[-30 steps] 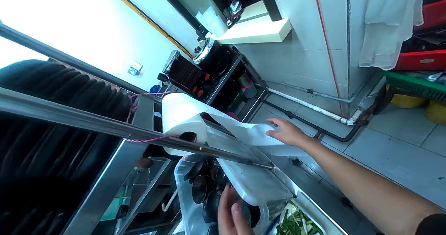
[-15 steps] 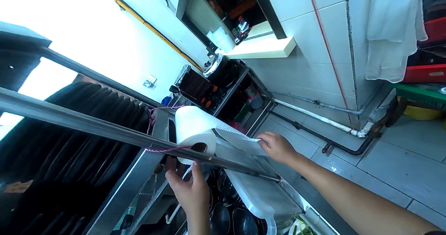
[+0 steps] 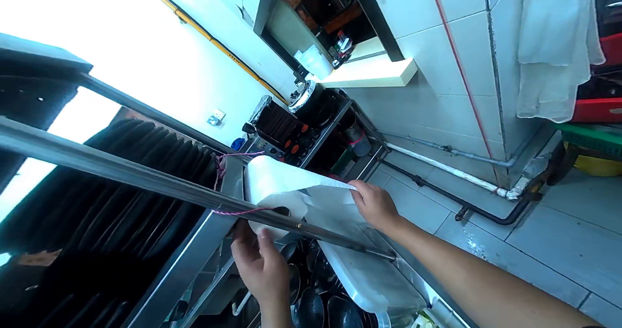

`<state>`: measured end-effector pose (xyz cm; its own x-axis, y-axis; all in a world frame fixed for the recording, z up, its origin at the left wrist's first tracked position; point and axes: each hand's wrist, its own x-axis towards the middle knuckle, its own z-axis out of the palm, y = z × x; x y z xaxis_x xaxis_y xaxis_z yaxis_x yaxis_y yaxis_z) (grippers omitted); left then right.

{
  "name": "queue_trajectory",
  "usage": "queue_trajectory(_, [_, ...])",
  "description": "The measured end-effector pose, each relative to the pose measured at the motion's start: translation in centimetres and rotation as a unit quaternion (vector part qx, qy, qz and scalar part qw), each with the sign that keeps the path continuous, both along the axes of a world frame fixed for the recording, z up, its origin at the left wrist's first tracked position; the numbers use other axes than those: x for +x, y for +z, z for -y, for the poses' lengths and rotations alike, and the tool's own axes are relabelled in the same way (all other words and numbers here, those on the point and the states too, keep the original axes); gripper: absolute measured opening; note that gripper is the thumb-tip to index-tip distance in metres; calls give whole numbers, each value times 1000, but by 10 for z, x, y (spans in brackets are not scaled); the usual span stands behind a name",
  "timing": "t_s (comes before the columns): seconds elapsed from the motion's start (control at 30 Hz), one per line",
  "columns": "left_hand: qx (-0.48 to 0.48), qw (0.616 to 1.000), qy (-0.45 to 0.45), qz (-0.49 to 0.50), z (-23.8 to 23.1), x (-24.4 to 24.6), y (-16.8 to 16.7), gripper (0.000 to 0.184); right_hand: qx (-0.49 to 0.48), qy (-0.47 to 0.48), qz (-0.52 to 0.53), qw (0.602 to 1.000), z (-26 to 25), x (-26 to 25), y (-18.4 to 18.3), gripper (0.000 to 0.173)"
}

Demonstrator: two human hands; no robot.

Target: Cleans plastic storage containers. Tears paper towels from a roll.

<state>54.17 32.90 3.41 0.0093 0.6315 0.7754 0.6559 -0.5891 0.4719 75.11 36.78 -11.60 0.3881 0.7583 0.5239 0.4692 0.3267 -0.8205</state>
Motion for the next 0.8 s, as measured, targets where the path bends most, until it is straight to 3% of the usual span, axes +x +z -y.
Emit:
queue_trajectory(0.1, [-55,997,-4,-47,-3,-4,-5,84,30,-15,23,999,2,3,-11,28])
queue_trajectory(0.17, [-74,997,-25,-19,-6,-1,-4,89,23,4,39,999,6,6,-11,29])
queue_trajectory(0.3, [-91,994,-54,-1,-7,6,0,66,30,15,92,995,18,13,-13,21])
queue_trajectory(0.43, [-69,996,-49,-33,-8,9,-6,50,79,-43,136,987,33,19,-24,17])
queue_trajectory(0.8, [-59,995,-72,-46,-10,6,-18,56,75,-105,160,979,71,23,-42,20])
